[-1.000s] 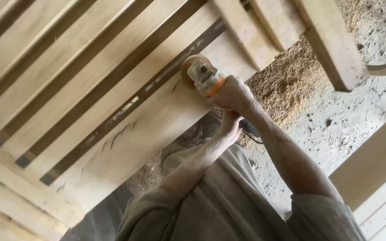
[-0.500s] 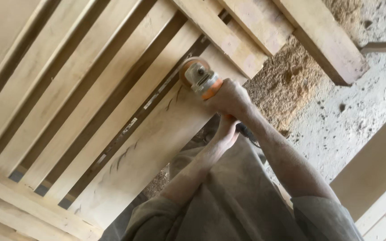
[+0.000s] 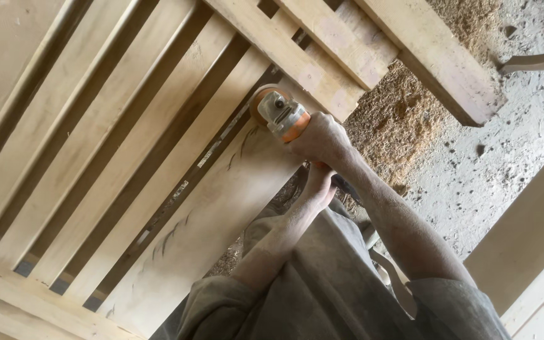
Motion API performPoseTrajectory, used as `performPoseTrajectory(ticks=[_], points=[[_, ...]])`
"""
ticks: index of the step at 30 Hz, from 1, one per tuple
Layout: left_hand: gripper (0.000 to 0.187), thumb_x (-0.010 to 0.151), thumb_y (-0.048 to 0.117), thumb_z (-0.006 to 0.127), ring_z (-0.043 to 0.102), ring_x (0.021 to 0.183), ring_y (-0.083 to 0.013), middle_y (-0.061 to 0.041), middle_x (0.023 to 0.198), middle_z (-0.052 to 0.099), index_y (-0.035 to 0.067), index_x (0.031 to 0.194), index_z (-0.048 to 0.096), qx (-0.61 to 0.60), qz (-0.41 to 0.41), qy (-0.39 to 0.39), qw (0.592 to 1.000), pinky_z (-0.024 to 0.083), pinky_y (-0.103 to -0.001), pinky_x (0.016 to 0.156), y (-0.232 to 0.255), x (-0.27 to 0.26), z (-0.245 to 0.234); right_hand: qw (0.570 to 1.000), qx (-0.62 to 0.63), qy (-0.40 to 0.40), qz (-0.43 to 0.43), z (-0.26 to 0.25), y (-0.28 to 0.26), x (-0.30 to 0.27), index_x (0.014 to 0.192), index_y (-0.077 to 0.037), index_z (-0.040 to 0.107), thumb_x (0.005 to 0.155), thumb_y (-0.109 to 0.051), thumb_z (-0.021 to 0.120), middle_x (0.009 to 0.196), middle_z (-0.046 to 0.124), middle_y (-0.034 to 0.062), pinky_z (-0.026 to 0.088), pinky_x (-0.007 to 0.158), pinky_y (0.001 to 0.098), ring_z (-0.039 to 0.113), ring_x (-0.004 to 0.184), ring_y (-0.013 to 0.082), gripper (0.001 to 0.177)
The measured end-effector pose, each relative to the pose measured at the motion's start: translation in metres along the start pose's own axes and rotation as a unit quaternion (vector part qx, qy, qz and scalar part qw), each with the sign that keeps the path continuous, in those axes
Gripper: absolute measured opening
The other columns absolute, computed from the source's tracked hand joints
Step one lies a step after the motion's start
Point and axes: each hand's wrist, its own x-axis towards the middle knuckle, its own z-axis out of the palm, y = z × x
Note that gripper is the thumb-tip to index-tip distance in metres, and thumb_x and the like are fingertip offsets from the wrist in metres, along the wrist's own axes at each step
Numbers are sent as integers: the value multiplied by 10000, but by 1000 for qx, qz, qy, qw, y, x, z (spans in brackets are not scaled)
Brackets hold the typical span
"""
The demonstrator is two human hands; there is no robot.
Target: The person sands a wooden furniture frame using a hand-held power sander, including plugging the tool into a power strip and changing the sanding disc.
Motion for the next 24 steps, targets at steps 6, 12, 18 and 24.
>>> performPoseTrajectory(ticks=[6,12,18,24], points=[[393,894,-26,651,645,987,-129,-11,1104,658,122,1251,579,13,-51,39,998,552,-320,860,16,-12,0,999,-26,-3,-37,16,9,12,1032,23,698,812,-435,784,806,738,150,676,640,348,760,671,220,515],[340,960,22,648,651,1047,-179,-58,1135,647,56,1280,539,-47,13,-20,999,564,-364,906,9,-36,-17,995,-58,-52,-67,35,4,3,985,-10,700,822,-409,747,744,732,138,652,593,321,726,602,195,433],[347,961,-16,652,632,1047,-180,-68,1137,642,18,1293,554,13,-14,-41,999,545,-355,897,15,-4,2,1000,9,-11,-21,9,12,18,971,-21,704,779,-389,793,787,739,119,657,608,325,735,634,189,425],[380,913,-39,657,645,1027,-191,-76,1118,648,25,1270,544,7,-6,-29,1000,548,-372,885,18,-21,0,1000,-12,-14,-22,22,3,-12,977,-24,735,769,-396,813,824,763,137,657,674,341,756,696,207,433]])
